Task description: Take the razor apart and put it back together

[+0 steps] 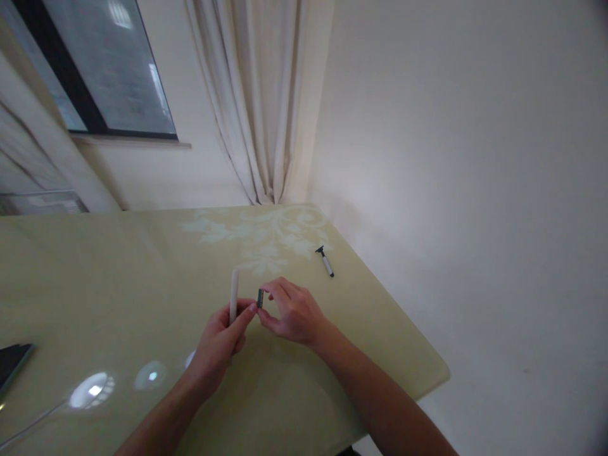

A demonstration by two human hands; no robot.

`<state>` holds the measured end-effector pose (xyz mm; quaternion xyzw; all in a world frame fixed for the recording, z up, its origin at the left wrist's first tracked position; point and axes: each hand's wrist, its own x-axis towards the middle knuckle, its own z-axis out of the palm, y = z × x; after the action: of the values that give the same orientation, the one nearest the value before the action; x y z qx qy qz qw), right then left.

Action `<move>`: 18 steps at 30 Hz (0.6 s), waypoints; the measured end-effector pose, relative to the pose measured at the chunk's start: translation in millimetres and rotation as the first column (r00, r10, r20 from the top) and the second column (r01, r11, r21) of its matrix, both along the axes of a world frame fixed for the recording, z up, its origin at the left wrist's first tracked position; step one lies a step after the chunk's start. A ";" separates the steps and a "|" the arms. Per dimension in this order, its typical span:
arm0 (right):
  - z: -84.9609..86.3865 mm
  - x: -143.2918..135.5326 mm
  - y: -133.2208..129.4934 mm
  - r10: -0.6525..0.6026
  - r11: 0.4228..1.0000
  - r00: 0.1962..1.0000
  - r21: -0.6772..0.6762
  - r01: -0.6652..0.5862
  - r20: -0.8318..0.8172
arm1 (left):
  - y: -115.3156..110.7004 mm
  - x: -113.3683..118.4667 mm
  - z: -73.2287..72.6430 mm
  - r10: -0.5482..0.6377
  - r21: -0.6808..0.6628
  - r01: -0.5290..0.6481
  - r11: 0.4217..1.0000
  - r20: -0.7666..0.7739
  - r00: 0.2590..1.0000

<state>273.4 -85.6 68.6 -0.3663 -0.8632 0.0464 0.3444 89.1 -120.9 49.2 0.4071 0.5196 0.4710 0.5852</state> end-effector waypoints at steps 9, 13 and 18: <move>-5.6 -3.2 -0.1 0.054 0.988 0.987 -0.138 -0.076 -0.153 | 7.2 -2.1 -6.1 0.007 0.060 -0.002 0.998 -0.082 0.997; -4.5 -0.3 5.1 -0.042 0.783 0.844 -0.542 -0.305 -0.535 | 15.4 -18.3 -5.4 -0.024 0.318 0.155 0.935 -0.380 0.925; -0.7 8.5 10.4 -0.162 0.258 0.742 -0.753 -0.605 -0.651 | 16.9 -38.2 -4.6 -0.011 0.448 0.456 0.769 -0.703 0.711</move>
<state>281.9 -75.2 67.9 -0.3208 -0.5410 0.7143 0.3068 50.9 -104.0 44.6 0.7743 0.4589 0.3490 0.2608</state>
